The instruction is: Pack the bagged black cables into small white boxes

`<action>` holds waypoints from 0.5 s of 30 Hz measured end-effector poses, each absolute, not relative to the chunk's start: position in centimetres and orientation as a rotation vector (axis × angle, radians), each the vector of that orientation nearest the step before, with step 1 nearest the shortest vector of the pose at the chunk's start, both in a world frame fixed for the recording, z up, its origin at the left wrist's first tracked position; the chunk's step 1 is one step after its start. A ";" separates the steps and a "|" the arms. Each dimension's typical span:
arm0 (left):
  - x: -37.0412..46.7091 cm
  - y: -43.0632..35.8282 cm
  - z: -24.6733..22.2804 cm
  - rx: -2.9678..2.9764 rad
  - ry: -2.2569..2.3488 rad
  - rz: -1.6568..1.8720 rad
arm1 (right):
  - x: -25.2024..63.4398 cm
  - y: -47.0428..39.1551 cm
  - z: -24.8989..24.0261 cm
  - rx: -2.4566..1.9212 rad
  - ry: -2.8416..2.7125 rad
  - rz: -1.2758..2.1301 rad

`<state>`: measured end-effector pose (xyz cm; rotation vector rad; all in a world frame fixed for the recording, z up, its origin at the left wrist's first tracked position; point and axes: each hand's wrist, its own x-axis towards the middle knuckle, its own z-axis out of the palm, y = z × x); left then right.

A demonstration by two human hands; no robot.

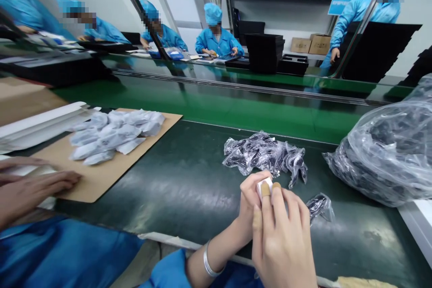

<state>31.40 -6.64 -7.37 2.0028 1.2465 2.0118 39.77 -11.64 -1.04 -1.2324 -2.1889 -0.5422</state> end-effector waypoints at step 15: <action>29.4 -6.8 -9.9 3.066 0.838 1.007 | 49.7 -12.8 -4.9 -1.628 -1.359 1.471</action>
